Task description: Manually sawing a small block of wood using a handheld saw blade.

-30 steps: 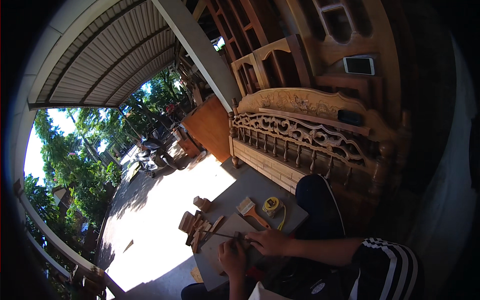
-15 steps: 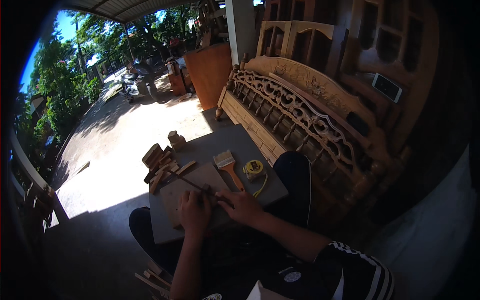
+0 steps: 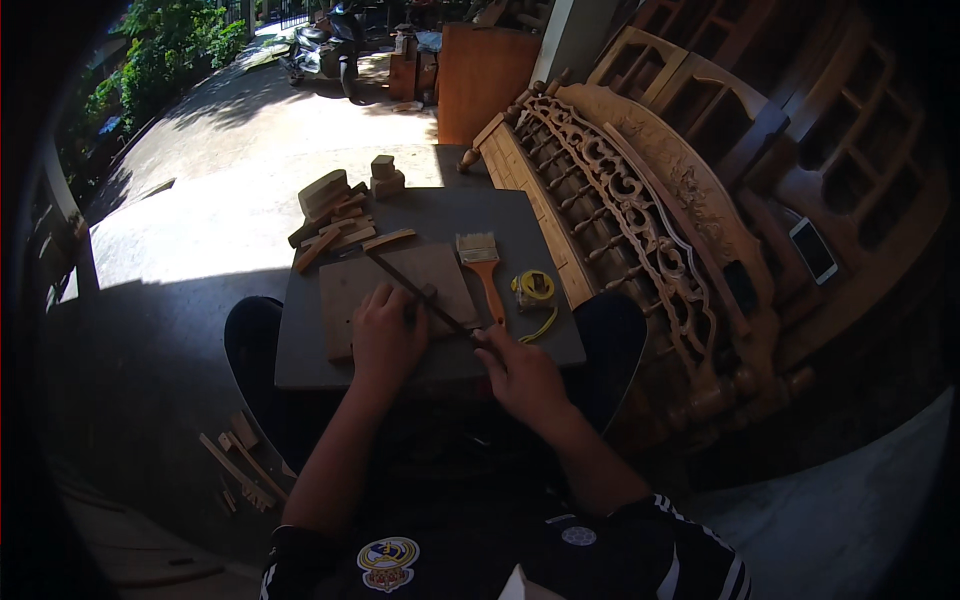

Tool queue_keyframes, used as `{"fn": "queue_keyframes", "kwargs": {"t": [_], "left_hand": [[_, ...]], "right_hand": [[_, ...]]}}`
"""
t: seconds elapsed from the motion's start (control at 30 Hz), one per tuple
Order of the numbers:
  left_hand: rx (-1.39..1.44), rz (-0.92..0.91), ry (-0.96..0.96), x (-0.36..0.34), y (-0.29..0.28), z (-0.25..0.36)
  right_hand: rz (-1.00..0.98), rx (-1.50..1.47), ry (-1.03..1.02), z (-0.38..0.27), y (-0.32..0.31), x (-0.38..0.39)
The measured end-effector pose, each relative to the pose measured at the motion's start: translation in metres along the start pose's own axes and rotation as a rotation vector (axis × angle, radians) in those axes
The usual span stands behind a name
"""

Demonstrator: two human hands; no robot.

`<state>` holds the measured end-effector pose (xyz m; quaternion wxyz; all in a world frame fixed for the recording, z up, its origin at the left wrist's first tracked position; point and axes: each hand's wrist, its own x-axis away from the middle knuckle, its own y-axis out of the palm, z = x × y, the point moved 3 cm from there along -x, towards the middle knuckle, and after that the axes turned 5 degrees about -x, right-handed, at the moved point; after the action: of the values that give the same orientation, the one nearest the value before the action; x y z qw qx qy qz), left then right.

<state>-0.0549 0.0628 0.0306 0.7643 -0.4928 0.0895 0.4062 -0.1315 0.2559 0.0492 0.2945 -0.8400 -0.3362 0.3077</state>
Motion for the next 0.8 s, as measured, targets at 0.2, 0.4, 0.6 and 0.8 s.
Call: {"fn": "queue_keyframes", "kwargs": {"t": [0.2,0.4,0.6,0.8], "left_hand": [[0.011,-0.017,-0.028,-0.007,-0.009,0.001],[0.118,-0.209,0.078,-0.029,-0.020,-0.013],[-0.039,-0.100,0.062,-0.021,-0.016,-0.002],[-0.055,-0.054,0.023,-0.016,-0.018,0.001]], "right_hand": [[0.025,-0.064,0.027,-0.001,-0.036,0.051],[0.027,0.016,0.004,-0.008,-0.006,0.009],[0.132,0.014,-0.121,-0.003,0.034,-0.047],[0.088,0.027,-0.072,-0.005,-0.003,-0.006]]}}
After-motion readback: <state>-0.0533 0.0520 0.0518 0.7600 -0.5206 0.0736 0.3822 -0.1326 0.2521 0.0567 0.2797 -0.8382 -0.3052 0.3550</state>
